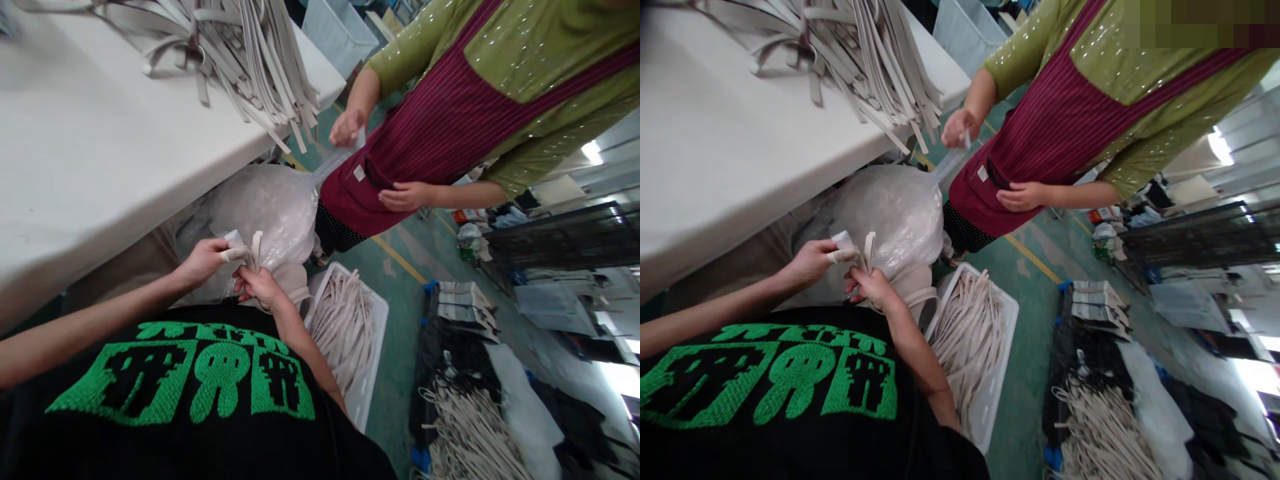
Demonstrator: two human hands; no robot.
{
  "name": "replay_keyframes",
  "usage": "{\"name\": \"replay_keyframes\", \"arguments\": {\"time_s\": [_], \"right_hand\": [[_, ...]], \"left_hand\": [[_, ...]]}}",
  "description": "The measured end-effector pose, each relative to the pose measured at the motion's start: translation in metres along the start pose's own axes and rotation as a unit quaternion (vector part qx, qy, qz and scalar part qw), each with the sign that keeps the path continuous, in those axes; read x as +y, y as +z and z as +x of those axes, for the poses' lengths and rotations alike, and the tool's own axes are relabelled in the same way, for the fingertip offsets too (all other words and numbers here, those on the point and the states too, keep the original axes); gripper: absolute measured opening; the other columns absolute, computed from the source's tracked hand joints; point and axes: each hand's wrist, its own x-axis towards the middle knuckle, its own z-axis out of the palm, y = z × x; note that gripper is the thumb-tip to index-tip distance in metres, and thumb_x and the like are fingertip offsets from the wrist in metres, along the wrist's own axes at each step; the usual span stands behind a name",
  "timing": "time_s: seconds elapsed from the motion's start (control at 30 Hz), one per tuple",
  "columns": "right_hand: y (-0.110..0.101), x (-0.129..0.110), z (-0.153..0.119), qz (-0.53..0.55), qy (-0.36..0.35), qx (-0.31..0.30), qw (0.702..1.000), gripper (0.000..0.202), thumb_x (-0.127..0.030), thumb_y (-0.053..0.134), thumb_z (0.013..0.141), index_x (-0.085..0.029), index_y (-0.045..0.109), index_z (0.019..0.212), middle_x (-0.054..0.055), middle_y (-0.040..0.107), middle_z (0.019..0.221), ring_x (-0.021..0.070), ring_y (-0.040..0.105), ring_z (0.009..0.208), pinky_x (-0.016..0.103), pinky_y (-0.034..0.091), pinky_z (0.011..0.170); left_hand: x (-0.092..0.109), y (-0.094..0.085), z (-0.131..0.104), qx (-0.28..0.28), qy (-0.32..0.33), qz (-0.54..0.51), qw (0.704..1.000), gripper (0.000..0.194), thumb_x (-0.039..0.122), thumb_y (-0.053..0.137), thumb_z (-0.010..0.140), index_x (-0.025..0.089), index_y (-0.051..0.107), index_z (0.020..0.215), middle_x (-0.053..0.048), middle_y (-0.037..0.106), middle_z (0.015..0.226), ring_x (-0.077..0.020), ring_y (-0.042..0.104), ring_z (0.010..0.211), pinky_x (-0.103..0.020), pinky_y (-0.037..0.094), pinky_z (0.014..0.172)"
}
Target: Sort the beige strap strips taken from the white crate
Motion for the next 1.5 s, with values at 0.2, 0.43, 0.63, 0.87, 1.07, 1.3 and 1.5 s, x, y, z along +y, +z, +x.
{"name": "replay_keyframes", "arguments": {"time_s": [0.2, 0.43, 0.63, 0.87, 1.07, 1.3, 1.5], "right_hand": [[-0.014, 0.014, -0.029, -0.056, -0.135, 0.031, 0.989, 0.034, -0.047, 0.055, 0.100, -0.015, 0.063, 0.105, -0.001, 0.068, 0.072, 0.0076, 0.060, 0.049, 0.017, 0.048, 0.050], [-0.022, 0.013, -0.050, -0.228, -0.185, 0.153, 0.944, 0.032, -0.045, 0.049, 0.104, -0.018, 0.066, 0.099, -0.003, 0.064, 0.064, 0.0088, 0.059, 0.047, 0.018, 0.044, 0.052], [-0.014, 0.007, -0.049, -0.343, -0.150, 0.164, 0.913, 0.020, -0.034, 0.053, 0.104, -0.020, 0.066, 0.098, -0.004, 0.066, 0.066, 0.0090, 0.059, 0.049, 0.020, 0.043, 0.056], [-0.012, -0.004, -0.033, -0.298, -0.139, 0.122, 0.937, 0.031, -0.043, 0.048, 0.106, -0.018, 0.066, 0.101, -0.003, 0.065, 0.064, 0.0085, 0.059, 0.048, 0.020, 0.044, 0.054], [-0.038, -0.013, -0.064, -0.223, -0.132, 0.010, 0.966, 0.035, -0.047, 0.050, 0.104, -0.016, 0.066, 0.103, 0.000, 0.070, 0.075, 0.0077, 0.062, 0.051, 0.018, 0.046, 0.055], [-0.037, -0.023, -0.062, -0.282, -0.146, 0.114, 0.941, 0.036, -0.044, 0.049, 0.104, -0.016, 0.067, 0.091, -0.003, 0.064, 0.061, 0.0073, 0.058, 0.046, 0.017, 0.044, 0.053], [-0.045, -0.027, -0.086, -0.276, -0.172, 0.093, 0.941, 0.045, -0.055, 0.048, 0.102, -0.017, 0.067, 0.088, 0.001, 0.070, 0.070, 0.0089, 0.062, 0.051, 0.018, 0.046, 0.057]], "left_hand": [[0.006, 0.007, 0.005, 0.060, -0.129, -0.199, 0.970, 0.017, 0.017, 0.088, 0.069, 0.011, 0.072, 0.071, -0.005, 0.071, 0.074, -0.0119, 0.064, 0.066, -0.021, 0.054, 0.065], [0.011, 0.009, 0.006, 0.088, -0.200, -0.246, 0.944, 0.021, 0.014, 0.065, 0.095, 0.010, 0.072, 0.076, -0.007, 0.072, 0.074, -0.0120, 0.067, 0.062, -0.020, 0.056, 0.059], [0.013, 0.009, 0.005, 0.085, -0.205, -0.257, 0.941, 0.024, 0.012, 0.060, 0.097, 0.010, 0.074, 0.078, -0.007, 0.072, 0.074, -0.0116, 0.067, 0.061, -0.020, 0.055, 0.059], [-0.001, 0.017, -0.005, 0.022, -0.228, -0.226, 0.947, 0.014, 0.013, 0.077, 0.087, 0.010, 0.075, 0.074, -0.009, 0.075, 0.075, -0.0138, 0.068, 0.064, -0.021, 0.056, 0.062], [0.011, 0.008, 0.006, 0.079, -0.187, -0.247, 0.947, 0.015, 0.013, 0.067, 0.093, 0.011, 0.077, 0.082, -0.008, 0.075, 0.081, -0.0119, 0.068, 0.067, -0.020, 0.056, 0.063], [0.005, 0.033, -0.009, -0.012, -0.214, -0.224, 0.951, 0.011, 0.016, 0.077, 0.087, 0.009, 0.077, 0.079, -0.010, 0.075, 0.080, -0.0141, 0.068, 0.068, -0.022, 0.055, 0.065], [0.014, 0.033, 0.004, 0.052, -0.173, -0.249, 0.951, 0.011, 0.015, 0.073, 0.090, 0.012, 0.078, 0.082, -0.008, 0.077, 0.087, -0.0114, 0.068, 0.073, -0.019, 0.055, 0.068]]}}
